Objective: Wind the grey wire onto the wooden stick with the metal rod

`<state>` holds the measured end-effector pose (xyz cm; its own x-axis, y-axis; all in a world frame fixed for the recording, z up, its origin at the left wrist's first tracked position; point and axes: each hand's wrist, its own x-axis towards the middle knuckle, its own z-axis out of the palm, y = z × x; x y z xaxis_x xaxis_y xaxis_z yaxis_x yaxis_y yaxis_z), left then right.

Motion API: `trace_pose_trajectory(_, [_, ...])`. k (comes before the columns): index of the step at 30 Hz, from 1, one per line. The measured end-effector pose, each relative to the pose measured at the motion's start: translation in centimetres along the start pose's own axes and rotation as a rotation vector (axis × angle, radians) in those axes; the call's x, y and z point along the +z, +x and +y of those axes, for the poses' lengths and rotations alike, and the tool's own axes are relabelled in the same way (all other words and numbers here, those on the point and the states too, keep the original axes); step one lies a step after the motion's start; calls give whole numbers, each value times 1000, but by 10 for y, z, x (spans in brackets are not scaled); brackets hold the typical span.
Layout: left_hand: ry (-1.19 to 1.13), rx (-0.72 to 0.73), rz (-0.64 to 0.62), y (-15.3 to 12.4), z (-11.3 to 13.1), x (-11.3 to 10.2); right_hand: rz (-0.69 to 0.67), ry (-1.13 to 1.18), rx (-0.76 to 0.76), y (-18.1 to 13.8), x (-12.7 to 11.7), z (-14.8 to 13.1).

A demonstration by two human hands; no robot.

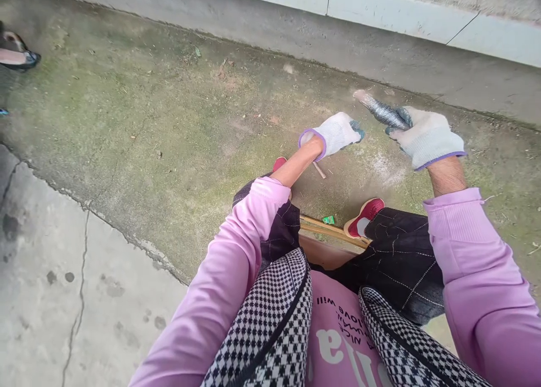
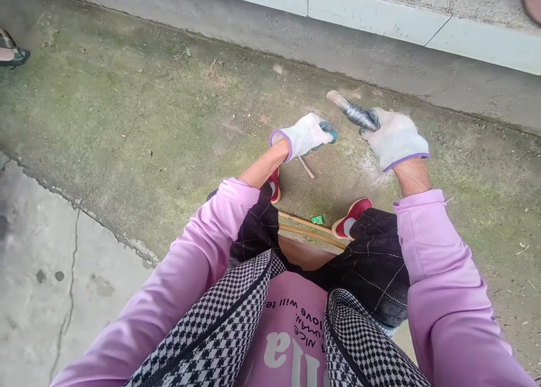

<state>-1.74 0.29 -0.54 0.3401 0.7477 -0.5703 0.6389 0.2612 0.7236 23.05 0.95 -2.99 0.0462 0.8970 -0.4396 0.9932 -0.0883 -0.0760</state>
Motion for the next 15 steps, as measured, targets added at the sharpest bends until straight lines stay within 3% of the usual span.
trace_pose_trajectory(4, [-128,-59,-34,0,-5,3,39,66,8,-4,-4,-7])
trace_pose_trajectory(7, [-89,-52,-7,2,-6,5,63,76,28,-8,-6,-12])
trace_pose_trajectory(15, [212,204,48,2,-7,1,31,80,18,-5,-6,-5])
